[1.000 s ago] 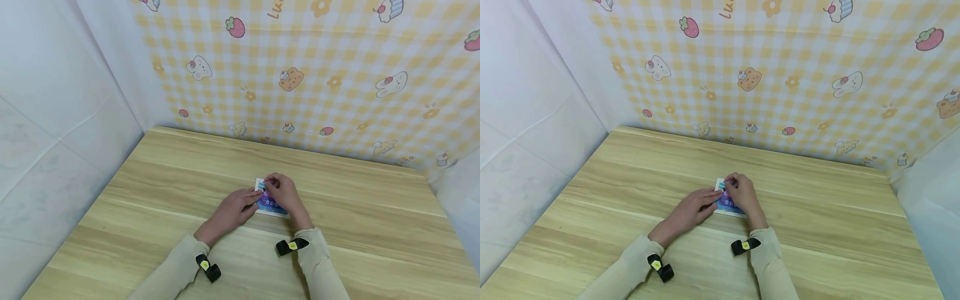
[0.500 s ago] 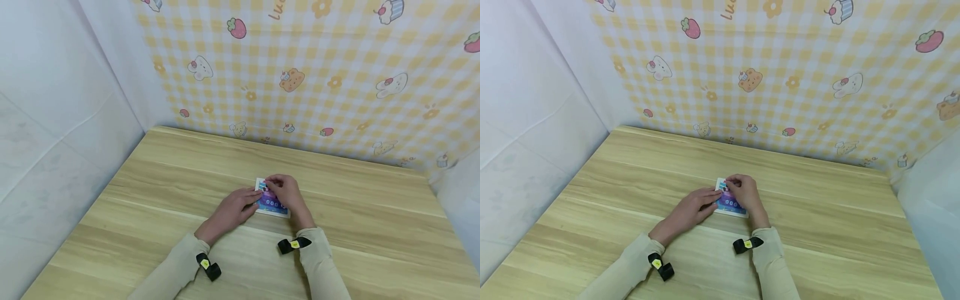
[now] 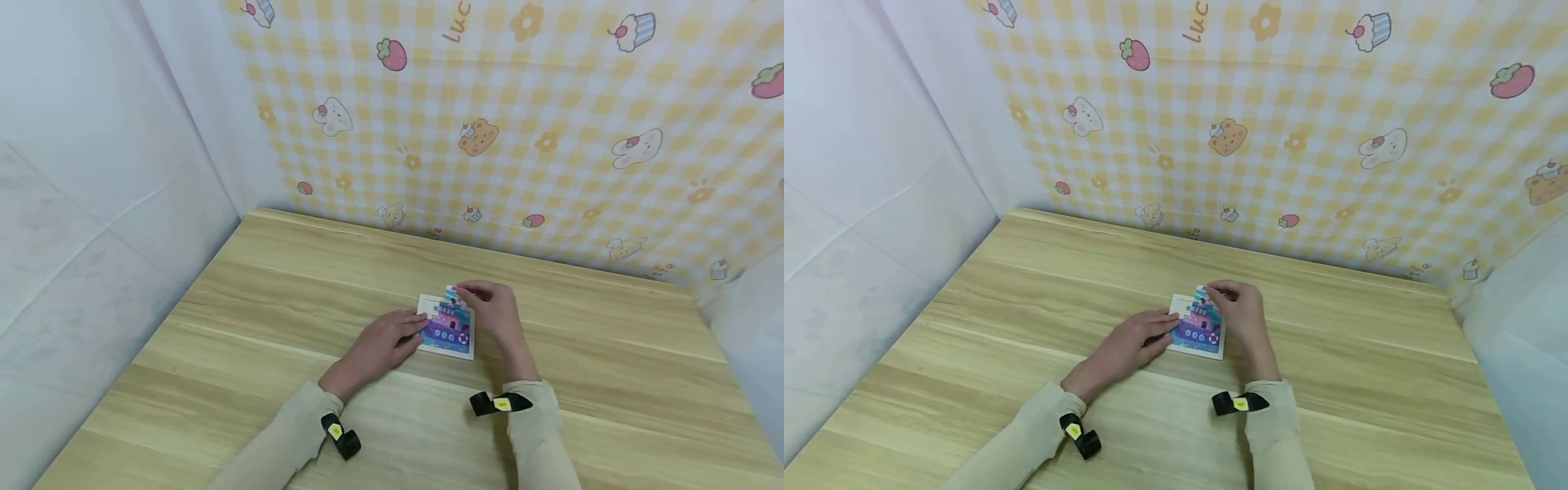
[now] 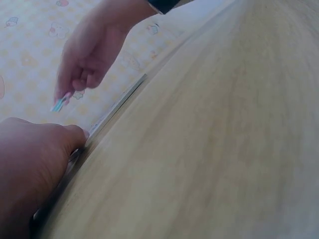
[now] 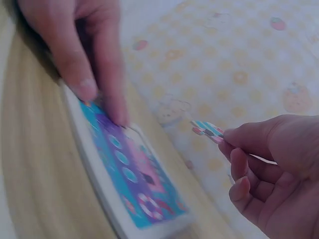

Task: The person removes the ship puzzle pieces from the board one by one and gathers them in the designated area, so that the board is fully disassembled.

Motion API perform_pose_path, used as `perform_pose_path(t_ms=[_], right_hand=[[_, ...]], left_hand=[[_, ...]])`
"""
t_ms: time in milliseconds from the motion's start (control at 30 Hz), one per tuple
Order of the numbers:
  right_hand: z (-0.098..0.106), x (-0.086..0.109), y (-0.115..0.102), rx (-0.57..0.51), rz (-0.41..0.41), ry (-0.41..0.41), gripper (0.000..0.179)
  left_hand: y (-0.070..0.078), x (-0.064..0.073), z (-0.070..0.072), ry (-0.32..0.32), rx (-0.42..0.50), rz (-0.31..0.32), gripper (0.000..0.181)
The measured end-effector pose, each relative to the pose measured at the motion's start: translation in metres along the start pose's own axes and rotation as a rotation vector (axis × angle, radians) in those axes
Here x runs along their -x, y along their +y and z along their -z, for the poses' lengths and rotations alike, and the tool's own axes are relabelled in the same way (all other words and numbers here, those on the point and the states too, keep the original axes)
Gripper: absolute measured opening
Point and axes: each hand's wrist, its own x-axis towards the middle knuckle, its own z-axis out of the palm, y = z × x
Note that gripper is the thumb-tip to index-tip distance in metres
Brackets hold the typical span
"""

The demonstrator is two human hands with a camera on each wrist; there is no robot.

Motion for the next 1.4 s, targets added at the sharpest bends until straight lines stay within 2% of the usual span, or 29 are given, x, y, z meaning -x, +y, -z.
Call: perform_pose_path(t_ms=[167, 400, 500, 1000, 1400], right_hand=[[0.032, 0.008, 0.014, 0.042, -0.040, 0.052, 0.027], [0.057, 0.019, 0.043, 0.090, -0.127, -0.009, 0.029], [0.059, 0.020, 0.051, 0.089, -0.141, -0.032, 0.027], [0.058, 0.017, 0.057, 0.232, -0.060, -0.068, 0.017], [0.057, 0.016, 0.056, 0.254, -0.045, -0.072, 0.015]], left_hand=[[0.002, 0.000, -0.002, -0.004, 0.000, 0.011, 0.043], [0.003, 0.002, 0.001, -0.005, -0.005, 0.026, 0.043], [0.003, 0.002, 0.001, -0.008, -0.004, 0.037, 0.043], [0.004, 0.001, 0.001, -0.013, -0.009, 0.046, 0.043], [0.001, -0.001, 0.000, -0.005, -0.020, 0.030, 0.043]])
